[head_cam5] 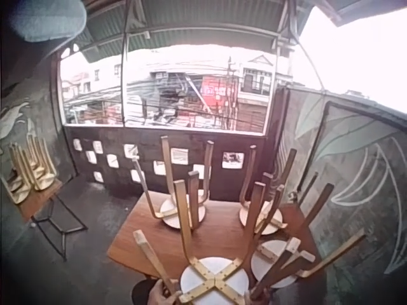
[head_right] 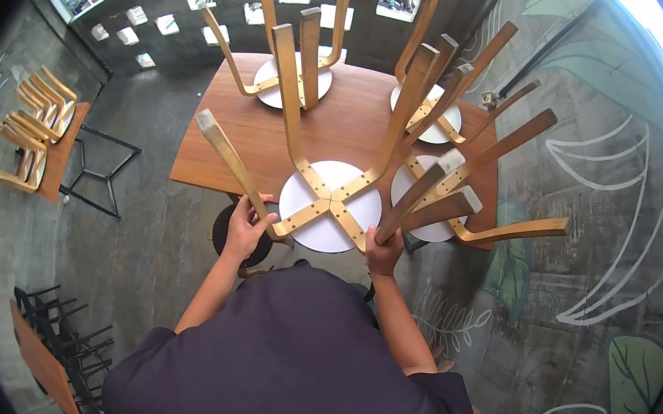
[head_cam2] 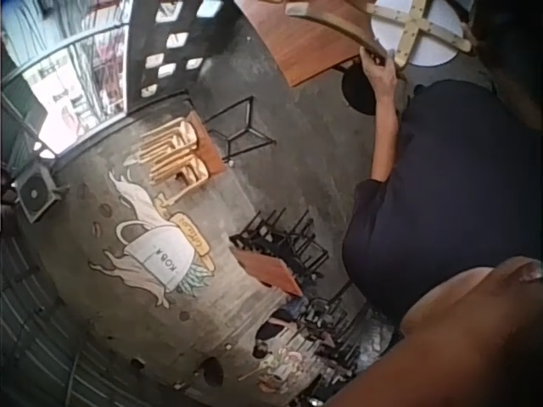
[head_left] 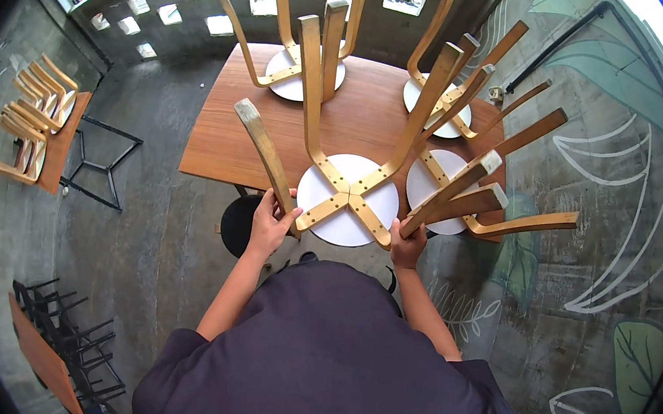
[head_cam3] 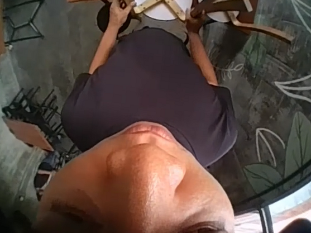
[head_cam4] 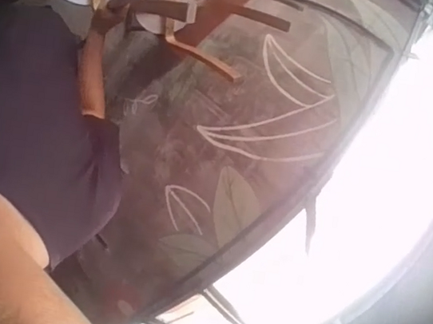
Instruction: Arranging stools and chairs by placing them on top of tables in a restaurant dining area.
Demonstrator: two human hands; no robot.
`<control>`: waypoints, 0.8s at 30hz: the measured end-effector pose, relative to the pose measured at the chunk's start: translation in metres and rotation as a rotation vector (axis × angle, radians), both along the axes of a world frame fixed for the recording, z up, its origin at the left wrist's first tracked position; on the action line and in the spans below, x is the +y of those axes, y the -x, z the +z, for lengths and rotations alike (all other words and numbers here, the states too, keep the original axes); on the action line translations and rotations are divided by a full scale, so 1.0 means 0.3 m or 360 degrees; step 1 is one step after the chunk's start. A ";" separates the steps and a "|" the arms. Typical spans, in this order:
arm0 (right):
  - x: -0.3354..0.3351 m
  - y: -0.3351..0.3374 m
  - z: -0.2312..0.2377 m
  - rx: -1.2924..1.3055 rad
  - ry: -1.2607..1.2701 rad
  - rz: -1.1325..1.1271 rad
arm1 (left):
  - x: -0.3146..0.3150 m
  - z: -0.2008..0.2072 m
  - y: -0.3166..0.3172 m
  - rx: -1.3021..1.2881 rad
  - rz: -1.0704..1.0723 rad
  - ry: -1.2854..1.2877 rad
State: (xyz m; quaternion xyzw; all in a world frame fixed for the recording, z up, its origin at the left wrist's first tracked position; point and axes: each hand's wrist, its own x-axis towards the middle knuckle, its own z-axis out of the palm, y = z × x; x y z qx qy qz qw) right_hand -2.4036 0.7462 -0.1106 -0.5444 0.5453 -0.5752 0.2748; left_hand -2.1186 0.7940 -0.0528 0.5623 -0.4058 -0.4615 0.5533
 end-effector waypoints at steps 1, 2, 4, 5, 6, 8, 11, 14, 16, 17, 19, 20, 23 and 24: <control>-0.008 0.005 -0.015 0.0144 -0.0025 -0.0027 | -0.024 -0.021 -0.004 0.0096 -0.0074 0.0030; -0.015 0.008 -0.031 0.0289 -0.0048 -0.0069 | -0.045 -0.046 -0.010 0.0022 -0.0071 0.0016; -0.030 0.002 -0.064 0.0332 -0.0175 -0.0056 | -0.083 -0.104 -0.014 -0.0099 -0.0047 -0.0058; -0.036 -0.005 -0.080 0.0382 -0.0291 -0.0060 | -0.096 -0.135 -0.014 -0.0184 -0.0019 -0.0117; -0.042 -0.014 -0.096 0.0379 -0.0402 -0.0103 | -0.107 -0.163 -0.015 -0.0220 -0.0020 -0.0130; -0.055 -0.030 -0.117 0.0362 -0.0402 -0.0138 | -0.133 -0.210 -0.015 -0.0401 0.0037 -0.0118; -0.081 -0.040 -0.125 0.0256 -0.0517 -0.0187 | -0.162 -0.240 -0.008 -0.0465 0.0085 -0.0007; -0.107 -0.031 -0.126 0.0306 -0.0585 -0.0225 | -0.182 -0.233 -0.004 -0.0535 0.0093 -0.0029; -0.118 -0.015 -0.138 0.0317 -0.0667 -0.0148 | -0.190 -0.222 -0.006 -0.0605 0.0091 0.0032; -0.120 0.000 -0.148 0.0366 -0.0695 -0.0122 | -0.194 -0.219 -0.003 -0.0670 0.0073 0.0109; -0.110 0.041 -0.173 0.0442 -0.0714 -0.0107 | -0.197 -0.221 0.006 -0.0736 0.0079 0.0079; -0.105 0.057 -0.187 0.0649 -0.0534 -0.0050 | -0.198 -0.226 0.017 -0.0808 0.0131 0.0049; -0.052 0.173 -0.182 0.0962 -0.0727 0.0106 | -0.202 -0.242 0.065 -0.0863 0.0267 0.0030; -0.048 0.213 -0.165 0.0736 -0.1158 0.0149 | -0.208 -0.246 0.083 -0.0861 0.0382 -0.0003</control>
